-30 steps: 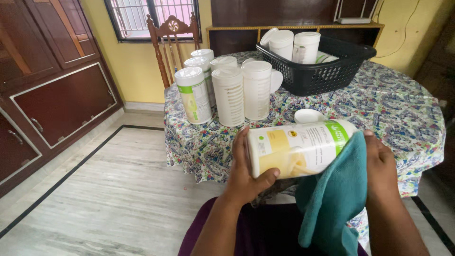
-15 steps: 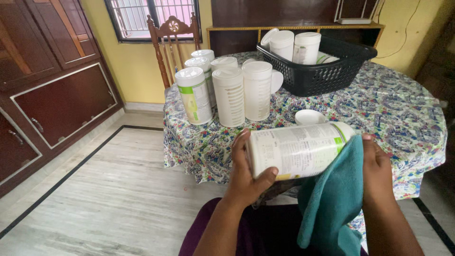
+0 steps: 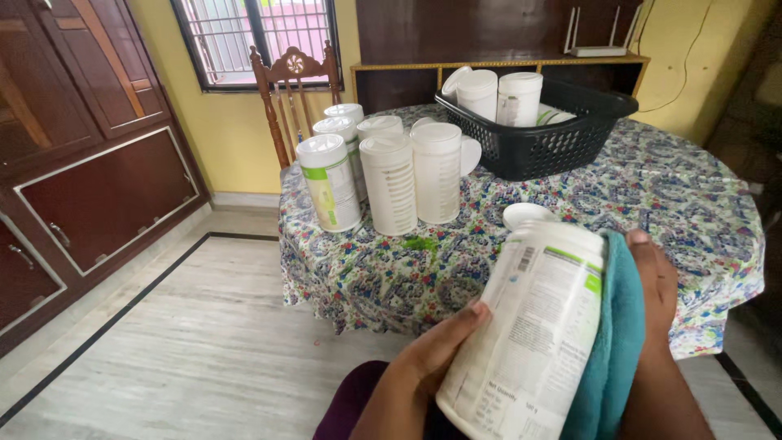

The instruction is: The person wipes several white plastic containers and their lids with a teal cloth on a floral tablecloth. They handle each container one at a time, wiping the exterior and lid, then place the cleaned items into a black basket.

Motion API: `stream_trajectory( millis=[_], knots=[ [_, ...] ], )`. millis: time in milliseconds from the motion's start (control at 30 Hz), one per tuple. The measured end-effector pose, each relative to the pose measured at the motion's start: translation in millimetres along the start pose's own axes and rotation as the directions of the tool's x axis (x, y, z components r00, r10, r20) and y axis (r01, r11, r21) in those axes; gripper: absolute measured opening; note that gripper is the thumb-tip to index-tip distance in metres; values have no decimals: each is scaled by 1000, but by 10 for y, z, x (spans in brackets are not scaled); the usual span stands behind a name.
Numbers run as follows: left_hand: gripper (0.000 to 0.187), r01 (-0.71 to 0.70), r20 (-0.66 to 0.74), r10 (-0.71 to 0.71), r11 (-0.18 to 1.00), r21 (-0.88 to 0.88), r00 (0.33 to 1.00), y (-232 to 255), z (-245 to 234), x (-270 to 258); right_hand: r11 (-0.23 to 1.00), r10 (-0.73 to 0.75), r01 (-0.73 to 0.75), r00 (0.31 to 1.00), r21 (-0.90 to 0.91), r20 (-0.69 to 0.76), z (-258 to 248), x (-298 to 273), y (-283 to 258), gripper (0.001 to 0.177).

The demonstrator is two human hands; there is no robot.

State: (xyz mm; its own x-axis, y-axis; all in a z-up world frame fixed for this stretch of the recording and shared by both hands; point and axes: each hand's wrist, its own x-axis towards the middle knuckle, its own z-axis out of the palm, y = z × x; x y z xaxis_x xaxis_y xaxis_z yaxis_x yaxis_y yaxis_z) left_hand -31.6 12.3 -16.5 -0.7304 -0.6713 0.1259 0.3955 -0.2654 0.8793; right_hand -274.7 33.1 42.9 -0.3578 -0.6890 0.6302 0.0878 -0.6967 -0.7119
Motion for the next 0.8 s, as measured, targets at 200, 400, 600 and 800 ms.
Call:
stream_trajectory(
  millis=[200, 400, 600, 800],
  knots=[
    [84, -293, -142, 334, 924, 246, 932, 74, 130, -59, 798, 602, -602, 792, 34, -106, 399, -27, -180, 70],
    [84, -309, -454, 516, 835, 455, 726, 239, 327, 2, 800, 32, 163, 949, -578, 312, 822, -592, -106, 68],
    [88, -357, -239, 579, 724, 590, 779, 204, 296, -122, 606, -222, 463, 879, -646, 421, 604, -397, -15, 63],
    [99, -408, -257, 575, 770, 490, 776, 273, 496, -142, 862, 499, -505, 861, 49, 96, 362, -95, 212, 64]
  ],
)
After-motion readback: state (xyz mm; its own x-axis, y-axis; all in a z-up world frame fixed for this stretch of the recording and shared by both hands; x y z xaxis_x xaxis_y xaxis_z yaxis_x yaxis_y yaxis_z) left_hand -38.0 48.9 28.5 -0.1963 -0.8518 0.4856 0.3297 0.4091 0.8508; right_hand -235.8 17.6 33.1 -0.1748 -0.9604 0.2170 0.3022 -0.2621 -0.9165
